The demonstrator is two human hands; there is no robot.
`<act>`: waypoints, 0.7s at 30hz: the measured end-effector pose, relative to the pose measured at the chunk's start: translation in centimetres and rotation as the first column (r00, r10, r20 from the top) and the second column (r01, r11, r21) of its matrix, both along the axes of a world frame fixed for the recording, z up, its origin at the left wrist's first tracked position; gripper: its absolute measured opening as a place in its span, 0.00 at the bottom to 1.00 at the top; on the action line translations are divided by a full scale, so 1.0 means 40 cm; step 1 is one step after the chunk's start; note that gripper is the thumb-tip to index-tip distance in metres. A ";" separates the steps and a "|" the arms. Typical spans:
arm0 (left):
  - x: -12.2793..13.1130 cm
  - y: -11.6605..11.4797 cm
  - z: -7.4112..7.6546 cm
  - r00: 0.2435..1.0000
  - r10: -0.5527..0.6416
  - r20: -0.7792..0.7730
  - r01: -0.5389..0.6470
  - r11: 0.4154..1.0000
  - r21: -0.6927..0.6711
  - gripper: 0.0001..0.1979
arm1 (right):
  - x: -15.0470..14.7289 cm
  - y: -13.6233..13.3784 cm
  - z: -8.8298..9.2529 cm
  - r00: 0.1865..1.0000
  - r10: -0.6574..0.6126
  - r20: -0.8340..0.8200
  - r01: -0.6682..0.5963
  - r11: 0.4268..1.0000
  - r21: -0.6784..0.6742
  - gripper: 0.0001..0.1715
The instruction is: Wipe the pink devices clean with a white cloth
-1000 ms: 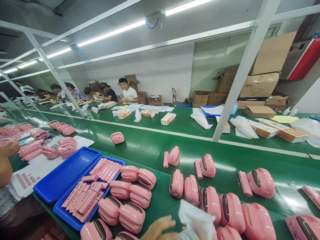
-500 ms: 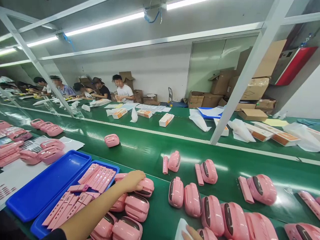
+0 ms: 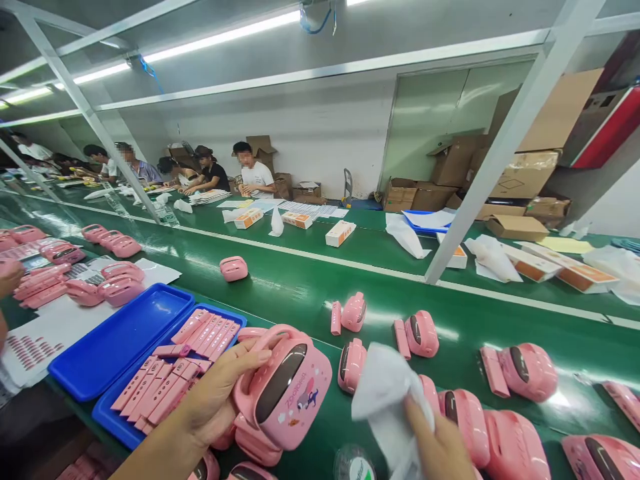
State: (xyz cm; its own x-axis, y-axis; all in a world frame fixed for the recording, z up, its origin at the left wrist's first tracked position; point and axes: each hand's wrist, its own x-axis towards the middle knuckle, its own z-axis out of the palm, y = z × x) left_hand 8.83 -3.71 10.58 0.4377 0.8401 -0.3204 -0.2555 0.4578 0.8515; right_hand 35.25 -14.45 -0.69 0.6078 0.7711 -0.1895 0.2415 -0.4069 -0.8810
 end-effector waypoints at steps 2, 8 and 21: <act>0.006 -0.045 0.014 0.992 0.004 0.126 0.013 0.991 -0.133 0.11 | 0.021 0.033 0.059 0.994 0.037 -0.100 -0.036 0.999 0.009 0.25; 0.041 -0.119 0.045 0.982 -0.007 0.190 0.046 0.979 -0.199 0.10 | -0.169 0.035 0.182 0.891 0.366 0.268 -0.434 0.859 0.271 0.29; 0.075 -0.133 0.037 0.969 0.069 0.235 -0.018 0.977 -0.212 0.04 | -0.221 -0.013 0.185 0.445 0.083 0.892 -0.814 0.452 0.364 0.27</act>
State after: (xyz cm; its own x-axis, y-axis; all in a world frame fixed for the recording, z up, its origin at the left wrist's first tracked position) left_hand 11.82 -9.04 12.05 0.4874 0.7866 -0.3791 -0.4642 0.6012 0.6504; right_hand 26.43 -14.97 6.70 -0.2867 0.5675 0.7718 0.7672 0.6185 -0.1698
